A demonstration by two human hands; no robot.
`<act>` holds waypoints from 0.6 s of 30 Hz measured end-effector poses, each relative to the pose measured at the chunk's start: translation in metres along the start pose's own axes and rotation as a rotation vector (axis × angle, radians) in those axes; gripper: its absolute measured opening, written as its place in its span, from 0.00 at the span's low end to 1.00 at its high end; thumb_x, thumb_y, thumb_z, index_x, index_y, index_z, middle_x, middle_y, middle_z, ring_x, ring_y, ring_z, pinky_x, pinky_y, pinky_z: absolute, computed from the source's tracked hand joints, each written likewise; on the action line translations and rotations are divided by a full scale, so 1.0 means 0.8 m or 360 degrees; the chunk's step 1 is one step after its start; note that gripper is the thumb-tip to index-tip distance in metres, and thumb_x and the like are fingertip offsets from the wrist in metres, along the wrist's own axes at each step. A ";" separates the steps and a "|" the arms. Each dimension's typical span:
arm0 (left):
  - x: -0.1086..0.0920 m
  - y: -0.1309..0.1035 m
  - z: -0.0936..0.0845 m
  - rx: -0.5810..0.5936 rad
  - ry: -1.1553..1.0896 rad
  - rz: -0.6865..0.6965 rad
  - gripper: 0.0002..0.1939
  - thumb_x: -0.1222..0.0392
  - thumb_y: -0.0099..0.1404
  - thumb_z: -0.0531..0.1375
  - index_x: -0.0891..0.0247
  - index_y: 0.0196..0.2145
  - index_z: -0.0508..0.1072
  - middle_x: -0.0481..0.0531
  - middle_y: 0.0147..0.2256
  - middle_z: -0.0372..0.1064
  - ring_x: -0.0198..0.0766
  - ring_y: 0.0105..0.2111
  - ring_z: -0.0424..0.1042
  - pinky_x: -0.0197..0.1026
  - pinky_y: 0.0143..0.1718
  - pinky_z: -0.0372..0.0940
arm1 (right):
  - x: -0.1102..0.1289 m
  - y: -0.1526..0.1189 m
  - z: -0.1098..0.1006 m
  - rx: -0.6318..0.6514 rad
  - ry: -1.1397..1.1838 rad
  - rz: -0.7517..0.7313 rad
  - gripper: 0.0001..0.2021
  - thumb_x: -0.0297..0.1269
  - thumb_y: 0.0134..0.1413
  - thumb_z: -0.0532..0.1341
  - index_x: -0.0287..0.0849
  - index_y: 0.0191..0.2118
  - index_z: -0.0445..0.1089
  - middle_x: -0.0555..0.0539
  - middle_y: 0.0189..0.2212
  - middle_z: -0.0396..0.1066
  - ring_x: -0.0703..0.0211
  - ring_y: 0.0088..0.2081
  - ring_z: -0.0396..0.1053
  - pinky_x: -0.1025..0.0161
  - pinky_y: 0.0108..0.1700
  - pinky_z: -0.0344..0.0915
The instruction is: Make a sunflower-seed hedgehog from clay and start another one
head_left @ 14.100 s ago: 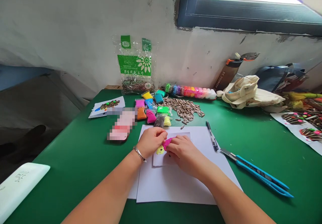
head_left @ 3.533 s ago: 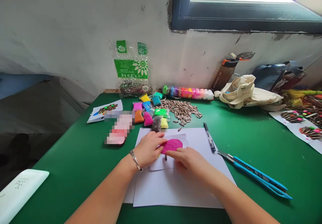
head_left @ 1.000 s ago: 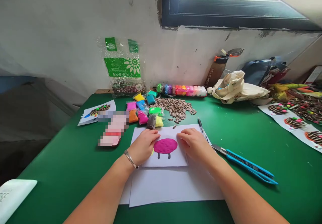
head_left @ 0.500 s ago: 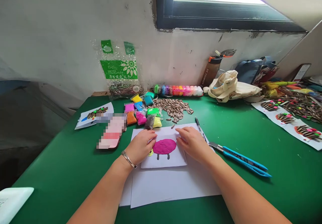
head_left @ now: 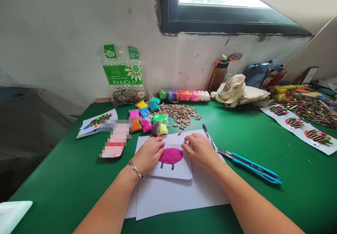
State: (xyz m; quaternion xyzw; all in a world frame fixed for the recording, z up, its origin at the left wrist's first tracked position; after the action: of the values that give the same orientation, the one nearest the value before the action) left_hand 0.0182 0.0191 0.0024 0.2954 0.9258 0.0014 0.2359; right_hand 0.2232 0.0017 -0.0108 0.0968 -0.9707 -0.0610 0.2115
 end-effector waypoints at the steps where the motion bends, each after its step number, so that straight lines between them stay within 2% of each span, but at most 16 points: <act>1: 0.000 0.000 0.000 -0.0004 0.0001 -0.0004 0.13 0.63 0.64 0.51 0.59 0.38 0.75 0.52 0.47 0.69 0.42 0.49 0.66 0.45 0.51 0.62 | 0.004 -0.002 0.001 0.0024 -0.0019 -0.0010 0.09 0.37 0.56 0.55 0.43 0.37 0.70 0.46 0.32 0.68 0.57 0.37 0.63 0.62 0.40 0.54; 7: -0.002 0.000 0.002 0.0023 -0.0007 -0.0006 0.13 0.63 0.64 0.51 0.61 0.39 0.74 0.54 0.48 0.68 0.42 0.50 0.65 0.45 0.52 0.61 | 0.011 0.000 0.008 0.0148 0.0224 -0.0062 0.11 0.26 0.54 0.52 0.41 0.37 0.70 0.47 0.33 0.71 0.60 0.36 0.65 0.65 0.39 0.56; 12: -0.001 0.001 0.002 0.0018 -0.0014 0.0017 0.12 0.63 0.63 0.52 0.61 0.39 0.74 0.54 0.48 0.68 0.43 0.49 0.65 0.45 0.52 0.61 | 0.003 0.014 0.005 0.0083 0.0215 -0.0025 0.11 0.25 0.53 0.52 0.40 0.34 0.71 0.46 0.33 0.71 0.60 0.37 0.65 0.66 0.40 0.57; 18: 0.000 0.000 0.002 -0.0005 -0.0037 0.0028 0.10 0.64 0.63 0.53 0.61 0.37 0.75 0.54 0.46 0.69 0.43 0.48 0.66 0.45 0.51 0.61 | 0.004 0.024 0.002 0.0155 0.0129 -0.0073 0.11 0.25 0.52 0.51 0.40 0.32 0.70 0.47 0.31 0.70 0.60 0.36 0.65 0.66 0.38 0.56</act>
State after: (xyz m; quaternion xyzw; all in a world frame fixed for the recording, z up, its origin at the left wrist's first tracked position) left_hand 0.0188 0.0193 0.0008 0.3031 0.9203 0.0014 0.2472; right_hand 0.2169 0.0199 -0.0078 0.1315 -0.9607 -0.0144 0.2441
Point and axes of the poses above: each hand's wrist, its own y-axis towards the middle knuckle, its own z-axis out of the palm, x = y × z, the point moved 3 cm from there along y, towards the middle knuckle
